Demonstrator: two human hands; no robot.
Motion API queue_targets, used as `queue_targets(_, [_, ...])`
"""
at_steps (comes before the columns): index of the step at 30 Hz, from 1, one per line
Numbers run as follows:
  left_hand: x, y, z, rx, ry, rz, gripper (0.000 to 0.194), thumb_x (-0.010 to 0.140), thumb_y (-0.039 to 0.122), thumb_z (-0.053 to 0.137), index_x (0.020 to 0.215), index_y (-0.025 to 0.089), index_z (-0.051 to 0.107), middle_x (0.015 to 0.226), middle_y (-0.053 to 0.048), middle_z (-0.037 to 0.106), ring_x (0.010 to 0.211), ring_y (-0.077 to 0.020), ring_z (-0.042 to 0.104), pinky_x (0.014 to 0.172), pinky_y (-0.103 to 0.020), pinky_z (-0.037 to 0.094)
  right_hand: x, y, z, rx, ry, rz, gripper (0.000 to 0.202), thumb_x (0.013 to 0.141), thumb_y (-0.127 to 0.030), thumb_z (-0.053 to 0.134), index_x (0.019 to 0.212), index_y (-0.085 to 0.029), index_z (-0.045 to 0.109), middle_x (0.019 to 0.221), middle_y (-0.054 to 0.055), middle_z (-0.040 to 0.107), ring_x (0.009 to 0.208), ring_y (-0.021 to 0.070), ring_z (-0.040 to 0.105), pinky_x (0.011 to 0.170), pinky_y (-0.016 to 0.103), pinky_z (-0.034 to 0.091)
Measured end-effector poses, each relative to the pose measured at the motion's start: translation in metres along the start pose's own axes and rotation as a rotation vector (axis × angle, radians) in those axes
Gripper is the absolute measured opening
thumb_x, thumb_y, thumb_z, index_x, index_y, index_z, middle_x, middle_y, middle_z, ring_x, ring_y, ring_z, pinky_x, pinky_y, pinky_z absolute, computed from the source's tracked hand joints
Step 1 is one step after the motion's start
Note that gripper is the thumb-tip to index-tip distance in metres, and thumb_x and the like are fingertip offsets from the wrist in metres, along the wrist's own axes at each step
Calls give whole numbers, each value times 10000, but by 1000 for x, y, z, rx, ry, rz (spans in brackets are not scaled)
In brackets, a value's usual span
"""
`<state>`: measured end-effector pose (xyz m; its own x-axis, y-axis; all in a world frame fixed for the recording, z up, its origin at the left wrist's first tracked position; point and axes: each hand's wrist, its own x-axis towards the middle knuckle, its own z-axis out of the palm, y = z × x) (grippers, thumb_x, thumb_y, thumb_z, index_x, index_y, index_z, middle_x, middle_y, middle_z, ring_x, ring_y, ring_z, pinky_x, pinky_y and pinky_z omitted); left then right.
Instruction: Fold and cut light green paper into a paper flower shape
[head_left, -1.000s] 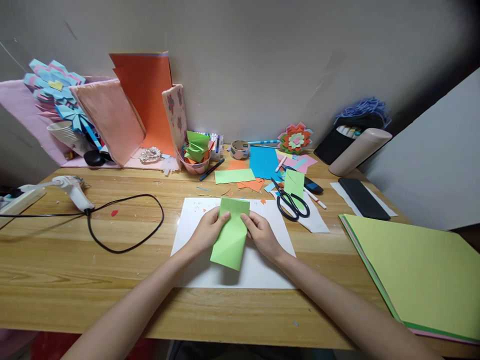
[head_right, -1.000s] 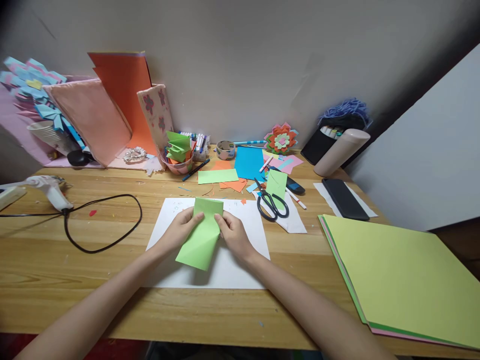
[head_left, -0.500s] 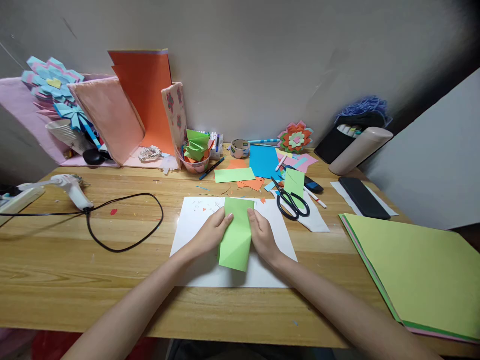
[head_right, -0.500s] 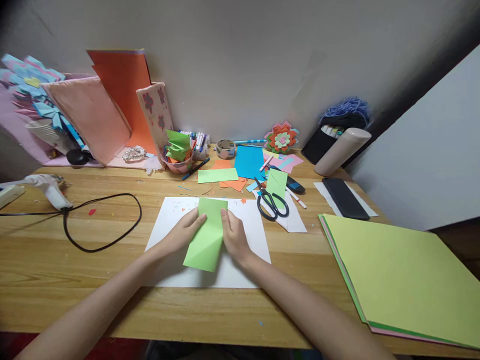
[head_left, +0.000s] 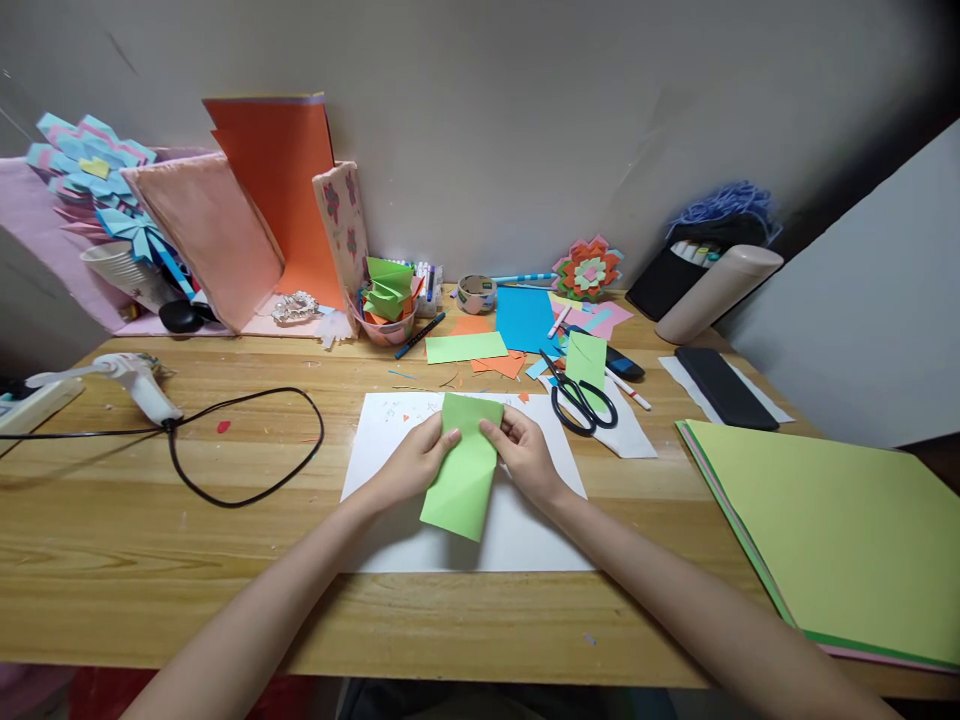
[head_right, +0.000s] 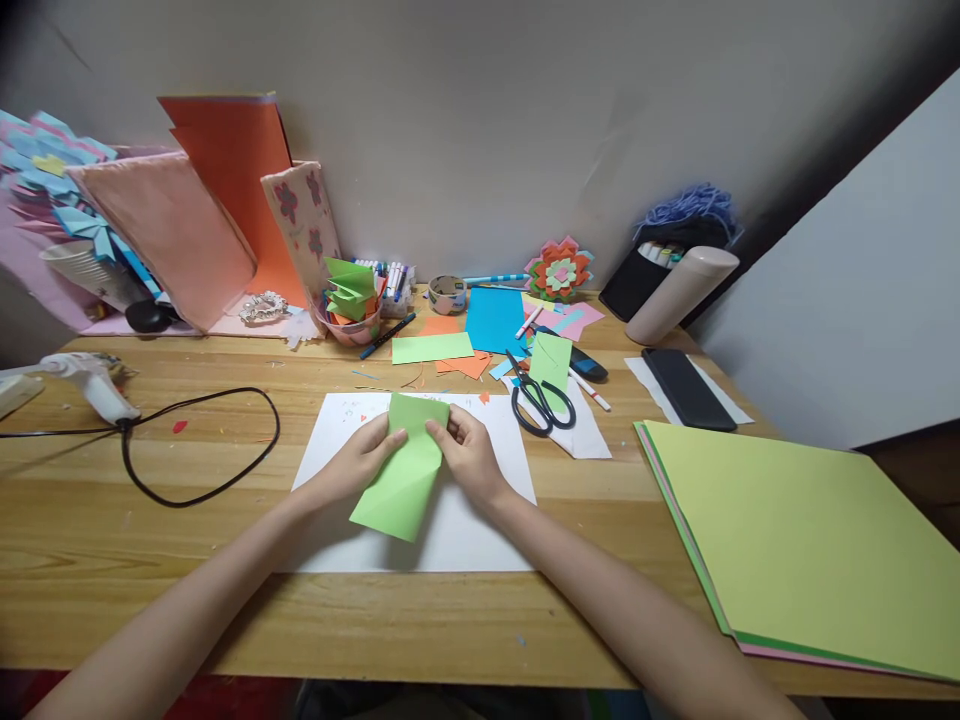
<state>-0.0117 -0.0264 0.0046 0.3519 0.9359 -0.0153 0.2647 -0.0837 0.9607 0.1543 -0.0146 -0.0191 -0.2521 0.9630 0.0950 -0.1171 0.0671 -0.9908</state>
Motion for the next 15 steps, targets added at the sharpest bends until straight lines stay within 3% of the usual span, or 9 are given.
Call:
queue_targets(6, [1,-4,1,44,12,-2,375,873,401,414,1113,140,536,1080,-101,617,950,-237,563,824,-333,427,4,4,-4,-51,19,79,332,805,-480,540,684,-174,499,497,-61,427,397,59,370,379,183,278])
queue_targets(15, [1,-4,2,25,-26,-34,375,873,416,406,1079,135,545,1029,-101,632,884,-227,571,777,-331,442,8,10,-7,2,33,150,419,796,-542,518,593,-183,441,385,-74,402,308,46,336,319,170,210])
